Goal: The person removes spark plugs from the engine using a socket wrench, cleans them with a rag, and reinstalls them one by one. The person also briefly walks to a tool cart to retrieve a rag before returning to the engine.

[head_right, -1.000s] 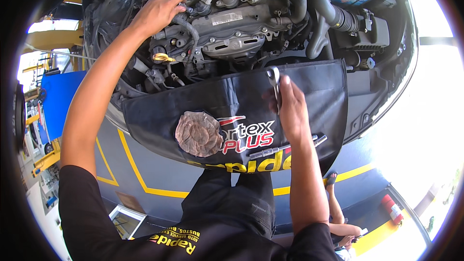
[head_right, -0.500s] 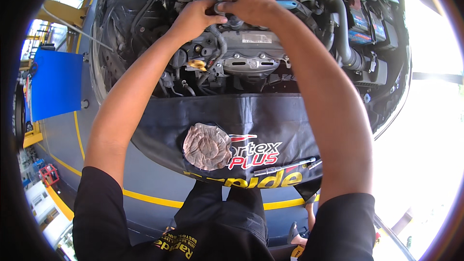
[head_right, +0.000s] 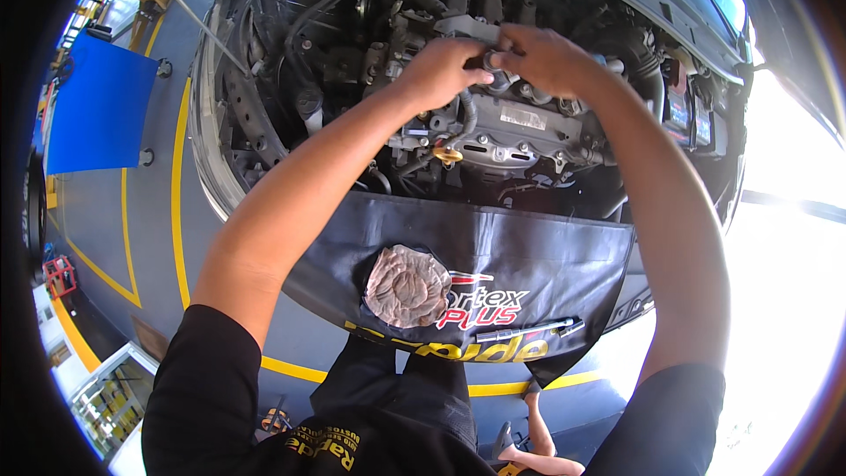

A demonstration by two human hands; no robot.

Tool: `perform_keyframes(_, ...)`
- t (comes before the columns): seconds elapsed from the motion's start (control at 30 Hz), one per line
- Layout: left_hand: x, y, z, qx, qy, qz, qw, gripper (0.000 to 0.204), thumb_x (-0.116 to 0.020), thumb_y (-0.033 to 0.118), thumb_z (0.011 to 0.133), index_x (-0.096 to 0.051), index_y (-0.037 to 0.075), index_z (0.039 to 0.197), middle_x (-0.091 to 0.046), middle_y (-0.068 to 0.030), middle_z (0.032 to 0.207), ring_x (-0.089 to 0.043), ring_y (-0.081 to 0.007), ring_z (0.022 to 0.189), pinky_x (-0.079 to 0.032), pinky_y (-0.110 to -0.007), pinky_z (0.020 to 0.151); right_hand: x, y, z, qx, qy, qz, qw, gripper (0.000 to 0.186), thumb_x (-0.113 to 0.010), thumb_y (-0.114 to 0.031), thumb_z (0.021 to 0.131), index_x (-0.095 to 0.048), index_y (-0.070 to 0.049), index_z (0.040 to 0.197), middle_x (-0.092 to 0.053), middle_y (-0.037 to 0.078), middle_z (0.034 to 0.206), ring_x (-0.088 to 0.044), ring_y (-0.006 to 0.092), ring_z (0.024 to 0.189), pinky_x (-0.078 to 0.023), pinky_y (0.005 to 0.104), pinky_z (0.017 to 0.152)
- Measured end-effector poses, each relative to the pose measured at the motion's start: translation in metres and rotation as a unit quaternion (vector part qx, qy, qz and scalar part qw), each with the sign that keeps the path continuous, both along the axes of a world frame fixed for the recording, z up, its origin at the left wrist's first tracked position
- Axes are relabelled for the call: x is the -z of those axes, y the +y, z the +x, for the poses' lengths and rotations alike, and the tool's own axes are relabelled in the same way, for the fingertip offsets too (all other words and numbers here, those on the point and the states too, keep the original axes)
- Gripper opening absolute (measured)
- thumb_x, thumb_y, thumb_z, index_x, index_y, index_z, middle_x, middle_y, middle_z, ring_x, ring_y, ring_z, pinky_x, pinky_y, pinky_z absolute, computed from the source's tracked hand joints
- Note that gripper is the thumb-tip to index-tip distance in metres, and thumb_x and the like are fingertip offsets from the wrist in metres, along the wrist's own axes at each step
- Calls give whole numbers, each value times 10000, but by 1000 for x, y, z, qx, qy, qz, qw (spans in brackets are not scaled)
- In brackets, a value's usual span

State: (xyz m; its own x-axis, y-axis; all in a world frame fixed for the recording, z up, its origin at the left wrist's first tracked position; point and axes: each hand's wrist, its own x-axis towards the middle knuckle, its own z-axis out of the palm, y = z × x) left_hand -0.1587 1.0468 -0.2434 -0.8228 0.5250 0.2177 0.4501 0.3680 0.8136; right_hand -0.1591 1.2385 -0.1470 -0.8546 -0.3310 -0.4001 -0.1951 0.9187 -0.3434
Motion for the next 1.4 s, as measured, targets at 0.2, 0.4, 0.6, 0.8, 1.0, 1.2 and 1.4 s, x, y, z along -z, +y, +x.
perform_keyframes(0.2, 1, 7, 3, -13, 58, -50, 997, 253, -741, 216, 851, -668, -10, 937, -683, -188, 975, -653, -404, 962, -506, -493, 817, 32, -19, 49, 186, 102, 5, 977, 528, -421, -540, 1046, -479, -46, 1223, -679, 284, 1120, -617, 497, 1110, -455, 566, 934)
perform_keyframes(0.4, 5, 5, 4, -10, 76, -64, 995, 241, -736, 221, 865, -683, 2, 951, -693, -194, 993, -669, -389, 993, -529, -492, 852, 16, -7, 36, -112, 175, 140, 968, 474, -493, -479, 1029, -527, -86, 1293, -666, 197, 1069, -645, 379, 1061, -417, 524, 977)
perform_keyframes(0.6, 3, 10, 6, -37, 84, -64, 994, 212, -723, 204, 871, -686, 3, 929, -701, -185, 987, -677, -385, 975, -535, -492, 848, 18, 12, 12, -248, 292, 75, 921, 392, -631, -347, 942, -570, -96, 1237, -614, 106, 1031, -589, 329, 1007, -467, 455, 926)
perform_keyframes(0.8, 1, 10, 8, -55, 126, -80, 987, 163, -695, 160, 870, -687, 2, 908, -705, -184, 974, -684, -386, 940, -546, -493, 817, 51, 7, 35, -128, 396, 43, 908, 298, -626, -359, 964, -549, -119, 1123, -662, 84, 924, -672, 327, 925, -552, 455, 767)
perform_keyframes(1.0, 4, 9, 2, -30, 142, -78, 986, 172, -705, 162, 866, -692, -2, 917, -706, -208, 945, -685, -399, 941, -550, -491, 808, 45, -9, 47, -42, 339, 63, 938, 294, -595, -398, 986, -520, -138, 1100, -683, 89, 900, -693, 359, 878, -552, 499, 688)
perform_keyframes(1.2, 3, 7, -2, -24, 138, -94, 986, 178, -713, 164, 867, -690, 9, 951, -708, -223, 925, -684, -406, 934, -548, -506, 791, 45, -17, 53, 37, 258, 110, 959, 332, -566, -461, 996, -508, -159, 1119, -719, 124, 911, -705, 394, 862, -542, 529, 686)
perform_keyframes(1.4, 5, 6, -4, -10, 143, -84, 986, 228, -723, 215, 878, -693, 13, 980, -706, -212, 922, -681, -407, 938, -533, -512, 813, 33, 0, 31, -123, 317, 67, 938, 377, -549, -483, 1003, -531, -168, 1209, -709, 161, 944, -700, 379, 889, -547, 493, 724)
